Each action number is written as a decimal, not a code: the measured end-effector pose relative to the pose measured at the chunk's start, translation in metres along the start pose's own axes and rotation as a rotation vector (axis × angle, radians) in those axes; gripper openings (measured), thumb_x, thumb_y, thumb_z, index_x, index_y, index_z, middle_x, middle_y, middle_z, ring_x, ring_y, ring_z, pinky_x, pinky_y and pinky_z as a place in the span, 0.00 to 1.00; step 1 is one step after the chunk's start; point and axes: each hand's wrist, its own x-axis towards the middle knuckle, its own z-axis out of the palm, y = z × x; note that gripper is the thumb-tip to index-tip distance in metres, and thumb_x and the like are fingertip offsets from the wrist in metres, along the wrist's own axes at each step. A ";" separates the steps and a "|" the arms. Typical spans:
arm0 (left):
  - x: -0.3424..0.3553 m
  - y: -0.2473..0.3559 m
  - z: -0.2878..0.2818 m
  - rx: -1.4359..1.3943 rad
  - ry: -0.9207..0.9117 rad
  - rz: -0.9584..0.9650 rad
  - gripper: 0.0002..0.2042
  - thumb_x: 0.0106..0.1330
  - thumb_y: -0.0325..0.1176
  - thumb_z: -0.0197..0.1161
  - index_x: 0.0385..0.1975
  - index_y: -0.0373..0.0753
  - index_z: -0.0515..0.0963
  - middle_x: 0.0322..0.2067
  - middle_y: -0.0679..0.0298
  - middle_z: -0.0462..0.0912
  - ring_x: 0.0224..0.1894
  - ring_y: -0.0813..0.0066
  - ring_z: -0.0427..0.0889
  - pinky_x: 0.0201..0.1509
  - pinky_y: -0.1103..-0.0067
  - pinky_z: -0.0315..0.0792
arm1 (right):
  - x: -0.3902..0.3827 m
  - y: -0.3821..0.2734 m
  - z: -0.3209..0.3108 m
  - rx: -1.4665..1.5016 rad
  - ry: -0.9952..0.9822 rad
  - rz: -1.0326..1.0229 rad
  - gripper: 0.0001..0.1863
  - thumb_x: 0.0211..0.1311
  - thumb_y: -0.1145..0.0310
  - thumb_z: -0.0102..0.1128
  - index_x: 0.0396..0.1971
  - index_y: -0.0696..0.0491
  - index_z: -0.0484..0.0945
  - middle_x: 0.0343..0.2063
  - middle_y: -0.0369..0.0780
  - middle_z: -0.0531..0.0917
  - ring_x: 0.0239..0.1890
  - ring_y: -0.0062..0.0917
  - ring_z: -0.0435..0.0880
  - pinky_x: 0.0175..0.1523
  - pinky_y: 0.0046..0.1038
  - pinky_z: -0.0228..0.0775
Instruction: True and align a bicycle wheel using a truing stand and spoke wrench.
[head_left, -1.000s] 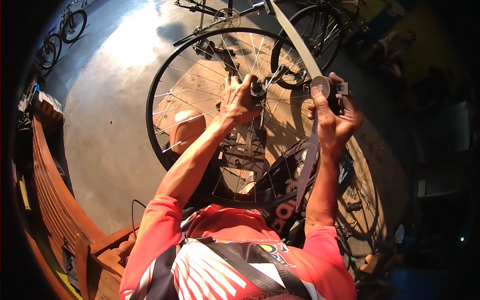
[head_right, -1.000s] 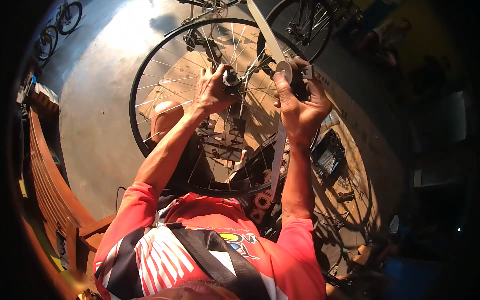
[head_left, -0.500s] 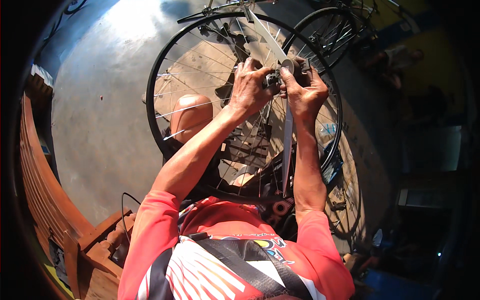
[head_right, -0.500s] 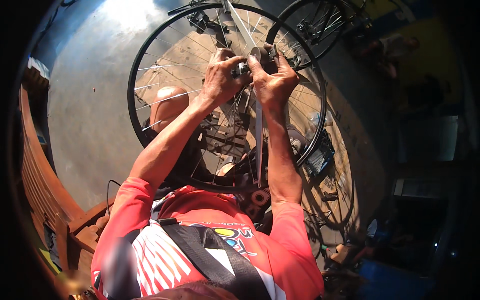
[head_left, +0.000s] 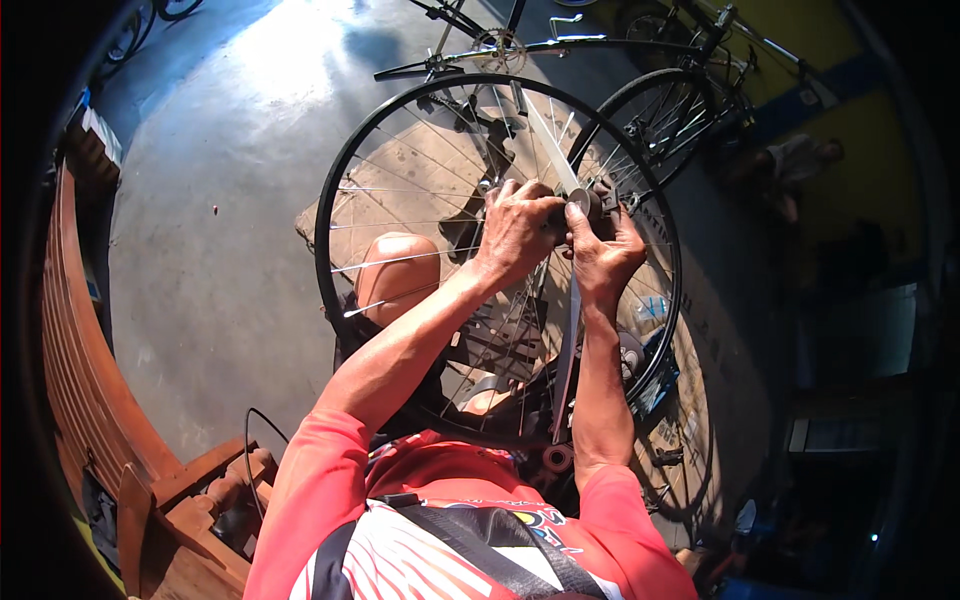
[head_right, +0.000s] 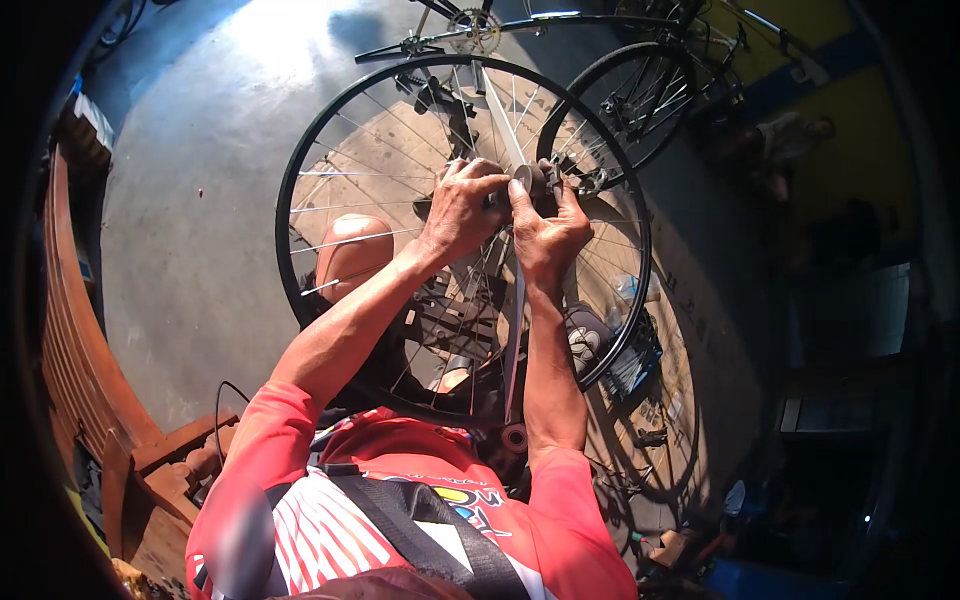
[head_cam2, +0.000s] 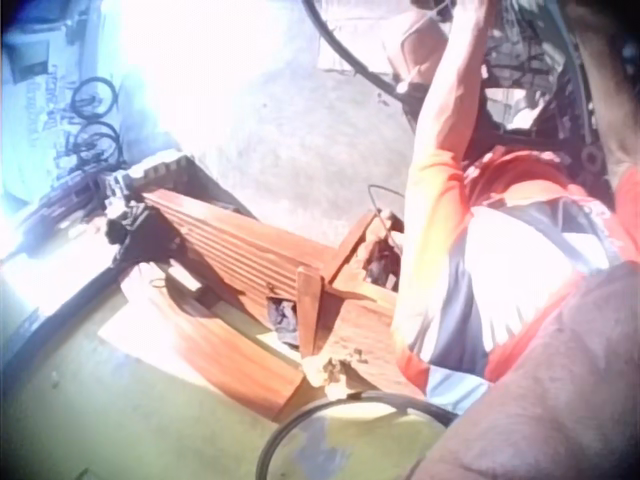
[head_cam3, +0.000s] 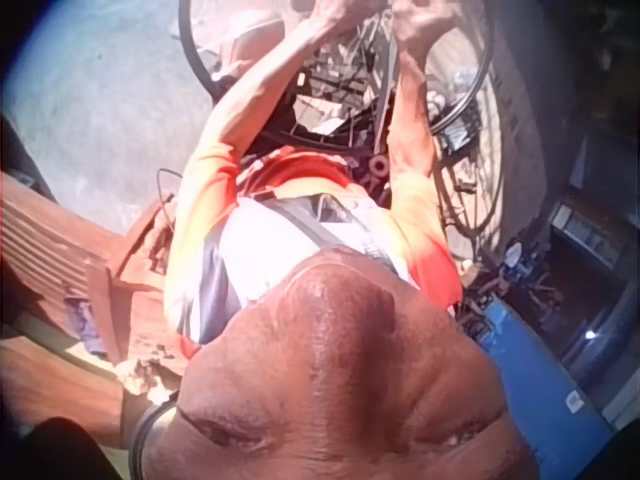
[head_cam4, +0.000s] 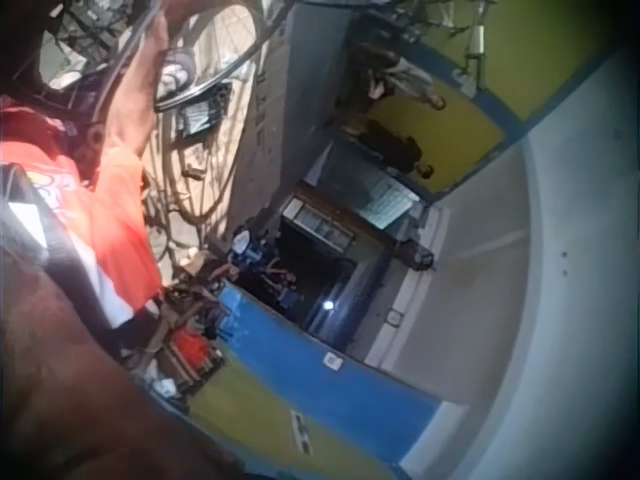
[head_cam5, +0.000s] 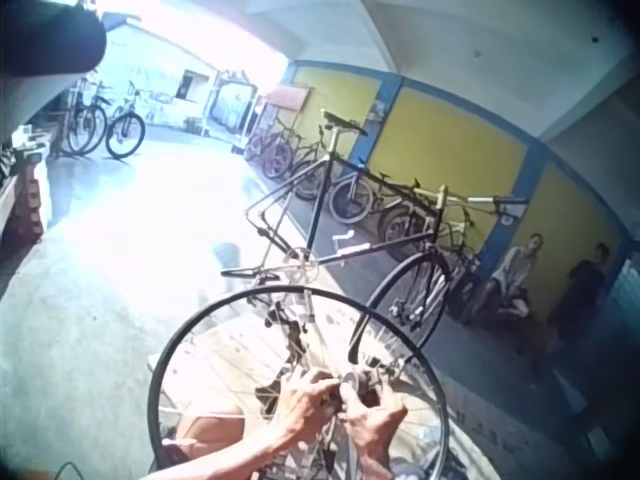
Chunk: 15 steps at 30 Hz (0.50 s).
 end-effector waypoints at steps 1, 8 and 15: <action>0.000 -0.001 0.001 0.005 0.005 0.012 0.16 0.52 0.31 0.69 0.43 0.43 0.87 0.47 0.62 0.83 0.52 0.56 0.77 0.59 0.63 0.69 | 0.000 0.000 0.000 -0.004 0.009 -0.004 0.21 0.56 0.77 0.74 0.51 0.63 0.82 0.39 0.39 0.89 0.38 0.18 0.86 0.48 0.24 0.80; 0.003 -0.004 0.000 -0.069 0.005 0.003 0.14 0.52 0.39 0.73 0.40 0.48 0.88 0.45 0.67 0.85 0.50 0.59 0.77 0.58 0.61 0.65 | -0.001 -0.001 0.003 -0.028 0.020 -0.068 0.20 0.56 0.76 0.74 0.50 0.62 0.83 0.38 0.38 0.89 0.38 0.17 0.86 0.47 0.23 0.80; 0.008 -0.004 -0.004 0.039 -0.069 -0.008 0.14 0.53 0.32 0.68 0.41 0.47 0.88 0.45 0.66 0.84 0.50 0.58 0.78 0.55 0.65 0.73 | -0.002 0.001 0.004 -0.071 0.021 -0.097 0.20 0.57 0.74 0.74 0.50 0.60 0.84 0.36 0.40 0.90 0.37 0.20 0.87 0.46 0.24 0.80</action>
